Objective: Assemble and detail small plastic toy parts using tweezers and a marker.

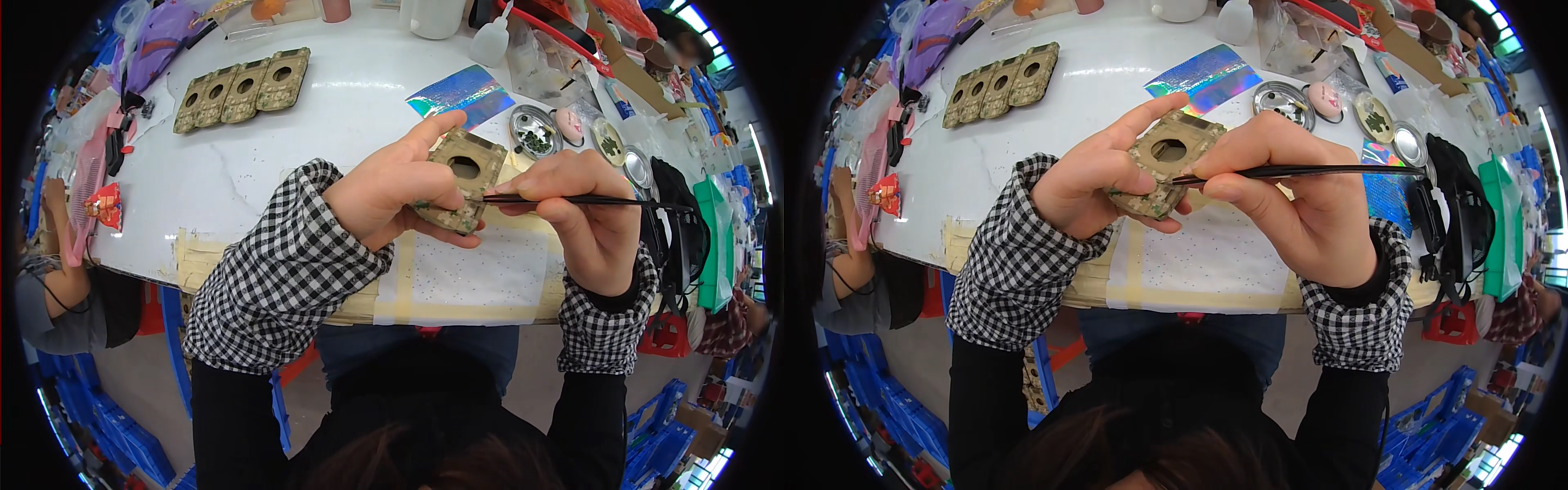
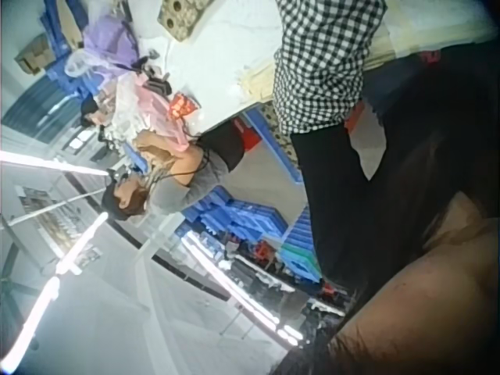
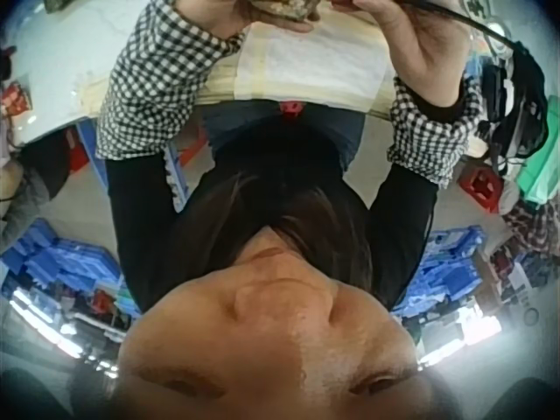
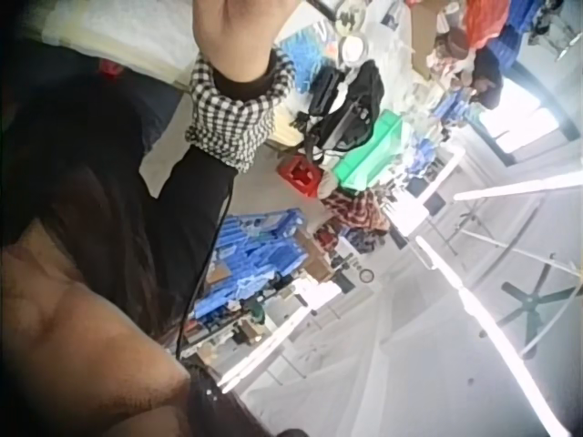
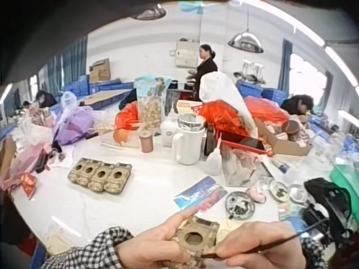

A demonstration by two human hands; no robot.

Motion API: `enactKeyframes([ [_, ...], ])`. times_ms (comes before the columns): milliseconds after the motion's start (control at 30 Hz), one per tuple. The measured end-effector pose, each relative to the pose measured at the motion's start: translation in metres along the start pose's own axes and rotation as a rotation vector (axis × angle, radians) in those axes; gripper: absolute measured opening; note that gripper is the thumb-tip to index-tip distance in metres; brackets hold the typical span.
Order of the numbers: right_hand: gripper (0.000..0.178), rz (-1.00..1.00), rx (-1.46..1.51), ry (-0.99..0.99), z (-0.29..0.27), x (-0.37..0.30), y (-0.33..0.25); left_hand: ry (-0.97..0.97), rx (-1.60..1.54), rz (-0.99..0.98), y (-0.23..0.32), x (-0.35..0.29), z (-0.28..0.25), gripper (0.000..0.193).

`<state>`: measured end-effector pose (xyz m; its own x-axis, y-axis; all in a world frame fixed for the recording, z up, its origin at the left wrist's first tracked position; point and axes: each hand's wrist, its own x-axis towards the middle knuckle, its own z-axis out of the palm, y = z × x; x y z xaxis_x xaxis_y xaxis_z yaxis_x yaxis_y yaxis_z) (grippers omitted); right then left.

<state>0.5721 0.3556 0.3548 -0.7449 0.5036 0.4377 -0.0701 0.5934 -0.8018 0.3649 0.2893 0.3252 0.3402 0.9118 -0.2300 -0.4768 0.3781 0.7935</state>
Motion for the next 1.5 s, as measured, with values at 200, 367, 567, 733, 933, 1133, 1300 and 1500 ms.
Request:
enactKeyframes([
  [200, 0.014, -0.005, 0.006, -0.002, 0.0004, -0.0001, 0.0001, 0.006, 0.004, -0.005, 0.0011, -0.0003, 0.0007, 0.085],
  [367, 0.014, -0.019, 0.004, -0.001, 0.0002, -0.0001, 0.0002, 0.002, 0.005, -0.003, 0.0012, 0.0000, 0.0009, 0.085],
  [567, 0.014, 0.013, 0.036, 0.024, 0.0022, -0.0020, 0.0012, -0.004, -0.004, 0.001, 0.0005, -0.0007, -0.0001, 0.084],
  [733, 0.016, -0.001, 0.050, 0.026, 0.0035, -0.0014, 0.0011, 0.005, 0.000, 0.005, 0.0011, -0.0011, 0.0009, 0.083],
  [933, 0.016, -0.004, 0.042, 0.016, 0.0024, -0.0010, -0.0001, 0.000, 0.003, 0.001, 0.0002, -0.0004, -0.0006, 0.082],
  [1133, 0.017, -0.035, 0.026, 0.011, 0.0023, 0.0000, 0.0009, 0.001, 0.010, -0.003, 0.0001, 0.0000, -0.0006, 0.081],
  [1300, 0.017, -0.060, 0.000, 0.000, 0.0018, 0.0006, 0.0015, 0.004, 0.016, -0.001, 0.0004, 0.0000, -0.0002, 0.081],
  [1500, 0.019, -0.046, -0.075, -0.053, -0.0002, 0.0014, -0.0017, 0.007, 0.020, -0.005, 0.0004, -0.0001, -0.0008, 0.081],
])
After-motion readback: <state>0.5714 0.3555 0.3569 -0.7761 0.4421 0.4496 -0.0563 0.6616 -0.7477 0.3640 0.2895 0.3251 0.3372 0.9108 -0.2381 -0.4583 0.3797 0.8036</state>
